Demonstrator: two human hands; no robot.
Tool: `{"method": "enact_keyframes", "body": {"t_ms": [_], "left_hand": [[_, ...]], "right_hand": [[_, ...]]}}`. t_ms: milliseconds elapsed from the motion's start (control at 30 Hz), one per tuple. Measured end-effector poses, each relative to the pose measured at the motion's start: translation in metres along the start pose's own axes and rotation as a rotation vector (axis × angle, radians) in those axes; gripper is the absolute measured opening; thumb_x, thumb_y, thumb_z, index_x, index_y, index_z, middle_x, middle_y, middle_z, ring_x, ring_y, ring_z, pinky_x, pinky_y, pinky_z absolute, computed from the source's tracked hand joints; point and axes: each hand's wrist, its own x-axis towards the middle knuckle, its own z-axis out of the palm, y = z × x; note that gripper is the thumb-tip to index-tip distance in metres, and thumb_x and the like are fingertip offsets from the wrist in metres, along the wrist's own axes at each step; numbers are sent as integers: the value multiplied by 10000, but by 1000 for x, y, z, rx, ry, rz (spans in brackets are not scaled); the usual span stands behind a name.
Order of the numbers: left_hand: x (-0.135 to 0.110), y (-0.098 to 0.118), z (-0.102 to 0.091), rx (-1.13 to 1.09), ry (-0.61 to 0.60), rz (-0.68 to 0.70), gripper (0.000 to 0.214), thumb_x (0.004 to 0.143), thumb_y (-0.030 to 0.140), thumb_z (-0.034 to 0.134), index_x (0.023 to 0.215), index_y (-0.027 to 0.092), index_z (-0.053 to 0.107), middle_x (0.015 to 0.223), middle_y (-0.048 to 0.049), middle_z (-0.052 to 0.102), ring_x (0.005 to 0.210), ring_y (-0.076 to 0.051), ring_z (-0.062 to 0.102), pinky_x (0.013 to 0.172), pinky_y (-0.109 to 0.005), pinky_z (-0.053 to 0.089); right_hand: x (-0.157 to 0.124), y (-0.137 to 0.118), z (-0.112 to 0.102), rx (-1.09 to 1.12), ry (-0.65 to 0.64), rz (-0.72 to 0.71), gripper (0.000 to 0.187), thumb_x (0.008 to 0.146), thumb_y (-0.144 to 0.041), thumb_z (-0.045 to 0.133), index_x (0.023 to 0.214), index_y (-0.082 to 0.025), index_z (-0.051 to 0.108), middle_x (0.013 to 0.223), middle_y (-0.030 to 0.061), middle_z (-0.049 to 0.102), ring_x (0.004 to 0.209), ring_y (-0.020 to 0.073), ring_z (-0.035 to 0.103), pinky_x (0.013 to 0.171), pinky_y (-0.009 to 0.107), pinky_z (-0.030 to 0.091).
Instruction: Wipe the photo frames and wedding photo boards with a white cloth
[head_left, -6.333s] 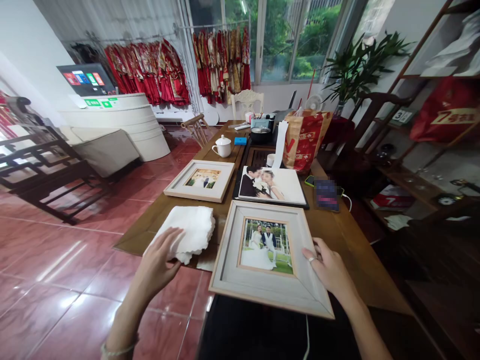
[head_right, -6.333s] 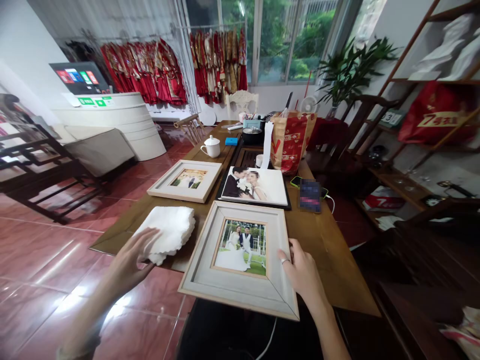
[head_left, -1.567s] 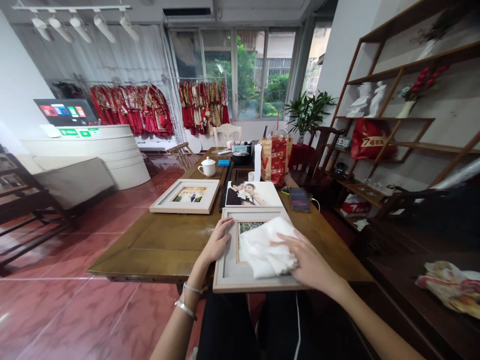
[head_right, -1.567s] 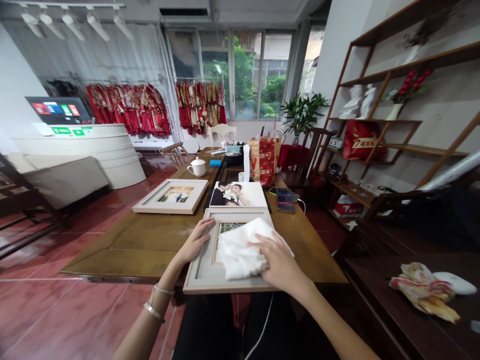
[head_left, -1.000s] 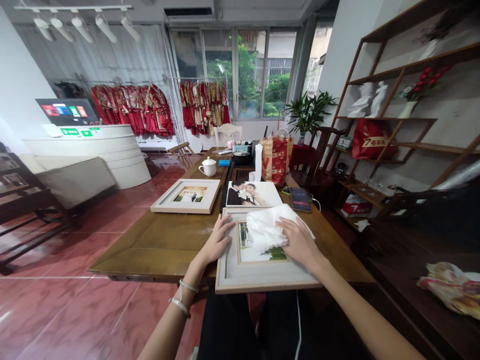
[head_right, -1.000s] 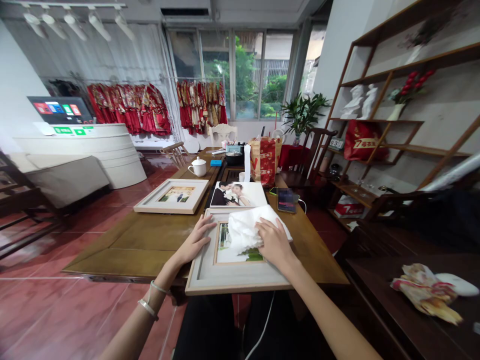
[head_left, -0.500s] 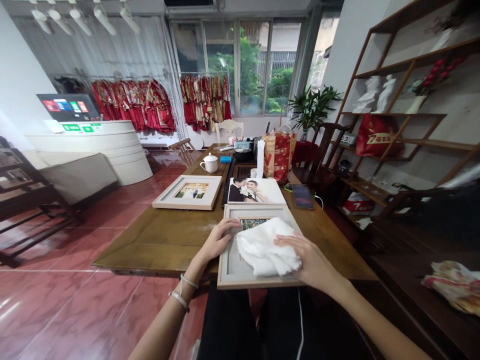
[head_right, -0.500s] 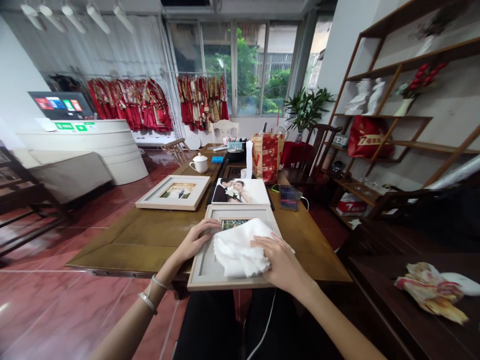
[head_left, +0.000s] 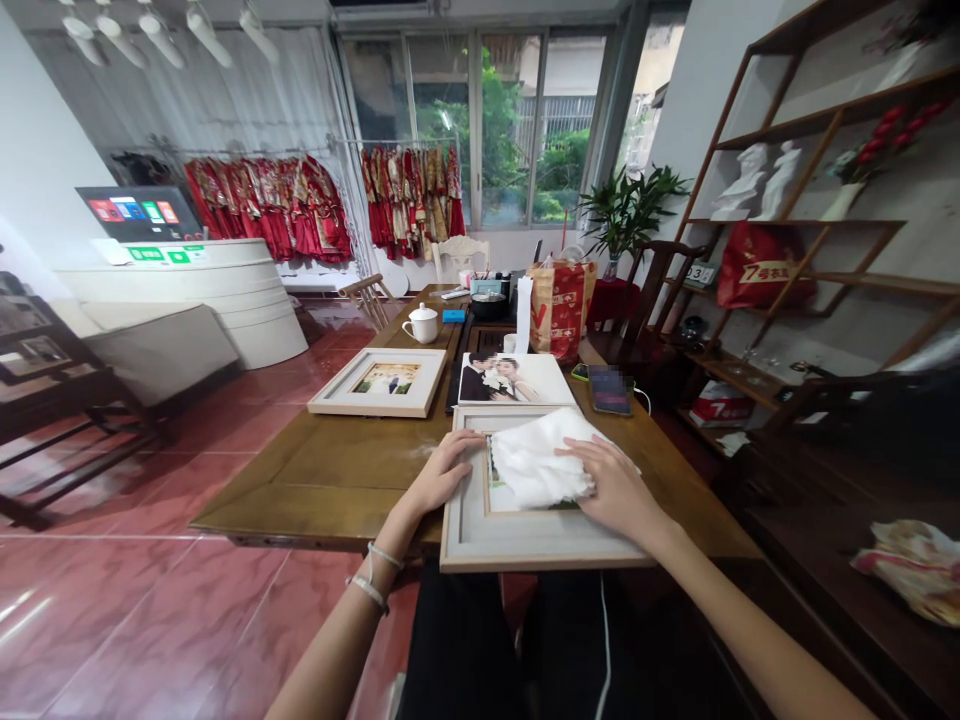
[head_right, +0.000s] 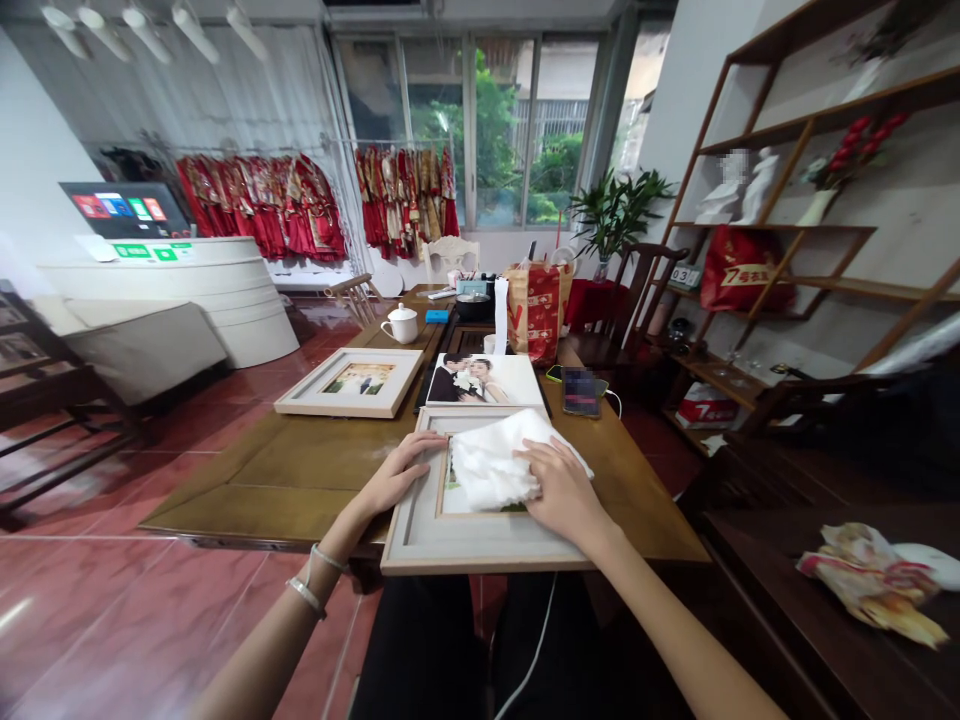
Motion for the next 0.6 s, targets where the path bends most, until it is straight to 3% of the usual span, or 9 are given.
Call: {"method": "enact_keyframes", "body": {"t_ms": [100, 200, 300, 467, 600], "left_hand": [[0, -2, 1, -7, 29, 8, 396, 750, 95, 457, 1096, 184, 627, 1214, -95, 557, 1207, -247, 451, 1070, -417, 295], [0, -5, 2, 2, 26, 6, 404, 757, 91, 451, 1109, 176, 629, 1243, -101, 550, 1222, -244, 446, 1074, -414, 293], [0, -7, 1, 17, -7, 10, 441, 792, 123, 445, 1205, 203, 575, 1299, -85, 517, 1259, -242, 400, 1102, -430, 246], [-1, -7, -1, 19, -43, -1, 426, 845, 171, 425, 1252, 215, 538, 1350, -76, 466, 1277, -242, 364, 1115, -435, 217], [0, -6, -2, 30, -63, -2, 410, 866, 196, 417, 1261, 206, 527, 1345, -82, 460, 1277, -242, 354, 1115, -440, 210]], "right_hand": [[-20, -18, -6, 89, -35, -85, 566, 580, -112, 523, 1132, -188, 620, 1152, 91, 652, 1154, 269, 533, 1050, 463, 309], [-36, -33, -11, 133, -86, -240, 452, 692, -175, 537, 1137, -205, 606, 1167, 66, 646, 1184, 250, 509, 1057, 442, 298], [-39, -33, -13, 86, -88, -312, 396, 742, -215, 535, 1131, -193, 606, 1172, 69, 644, 1202, 255, 489, 1070, 445, 268], [-14, -4, -12, -71, -63, -94, 507, 624, -112, 536, 1122, -148, 625, 1197, 112, 624, 1210, 289, 478, 1053, 478, 275], [10, 10, -10, -103, -73, 21, 635, 614, -77, 498, 1232, -209, 553, 1274, 72, 571, 1260, 248, 428, 1065, 477, 243]]}}
